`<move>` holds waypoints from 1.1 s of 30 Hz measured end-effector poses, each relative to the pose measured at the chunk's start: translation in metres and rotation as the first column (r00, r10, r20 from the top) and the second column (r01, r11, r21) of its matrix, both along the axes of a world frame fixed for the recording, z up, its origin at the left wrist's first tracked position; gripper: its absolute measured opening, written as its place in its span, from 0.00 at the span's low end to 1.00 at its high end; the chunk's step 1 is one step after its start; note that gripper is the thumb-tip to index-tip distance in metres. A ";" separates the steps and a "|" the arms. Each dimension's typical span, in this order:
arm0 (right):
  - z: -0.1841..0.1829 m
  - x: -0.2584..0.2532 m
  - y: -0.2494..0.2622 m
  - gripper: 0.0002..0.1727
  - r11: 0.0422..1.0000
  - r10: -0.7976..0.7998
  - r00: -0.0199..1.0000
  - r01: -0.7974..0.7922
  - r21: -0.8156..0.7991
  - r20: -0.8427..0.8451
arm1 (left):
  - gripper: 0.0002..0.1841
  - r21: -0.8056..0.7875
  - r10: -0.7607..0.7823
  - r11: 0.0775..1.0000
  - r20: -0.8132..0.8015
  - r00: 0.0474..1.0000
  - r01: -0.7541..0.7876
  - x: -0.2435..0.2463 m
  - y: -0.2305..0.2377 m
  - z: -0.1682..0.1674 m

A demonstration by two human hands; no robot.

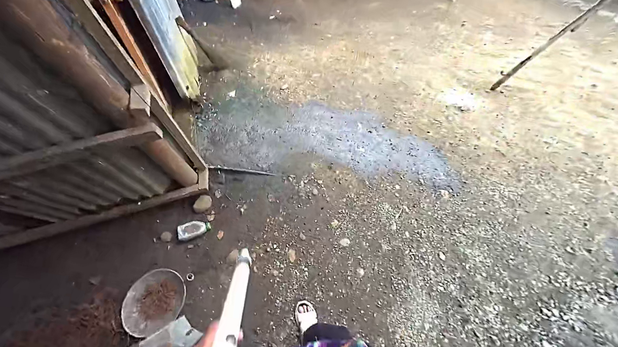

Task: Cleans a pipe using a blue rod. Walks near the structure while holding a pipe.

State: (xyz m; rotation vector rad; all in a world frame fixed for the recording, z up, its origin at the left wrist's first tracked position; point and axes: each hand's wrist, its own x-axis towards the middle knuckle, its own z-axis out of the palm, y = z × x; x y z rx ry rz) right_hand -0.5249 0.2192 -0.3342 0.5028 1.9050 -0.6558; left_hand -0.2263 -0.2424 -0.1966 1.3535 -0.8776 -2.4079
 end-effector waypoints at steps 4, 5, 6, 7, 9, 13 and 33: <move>-0.019 -0.080 -0.163 0.24 0.985 0.140 0.988 -0.145 -0.090 -0.059 | 0.24 0.115 0.127 0.988 -0.265 0.956 -0.100 -0.115 -0.074 0.030; -0.023 -0.103 -0.214 0.24 0.979 0.122 0.990 -0.130 -0.155 -0.064 | 0.26 0.097 0.113 0.991 -0.250 0.962 -0.092 -0.142 -0.091 0.037; -0.028 -0.123 -0.262 0.24 0.964 0.126 0.990 -0.138 -0.226 -0.066 | 0.27 0.056 0.084 0.996 -0.194 0.978 -0.074 -0.167 -0.108 0.041; -0.030 -0.140 -0.310 0.24 0.944 0.154 0.986 -0.166 -0.285 -0.064 | 0.27 -0.008 0.050 0.999 -0.113 0.992 -0.051 -0.192 -0.125 0.044; -0.024 -0.175 -0.405 0.22 0.896 0.258 0.964 -0.264 -0.358 -0.065 | 0.27 -0.100 0.015 0.995 -0.004 1.000 -0.015 -0.242 -0.163 0.042; -0.021 -0.244 -0.558 0.20 0.801 0.452 0.891 -0.427 -0.420 -0.042 | 0.30 -0.053 0.065 0.996 -0.059 0.996 -0.068 -0.324 -0.256 0.004; 0.027 -0.539 -0.908 0.19 0.799 0.591 0.804 -0.594 -0.088 -0.065 | 0.10 0.218 0.586 0.777 0.093 0.805 -0.590 -0.552 -0.753 0.029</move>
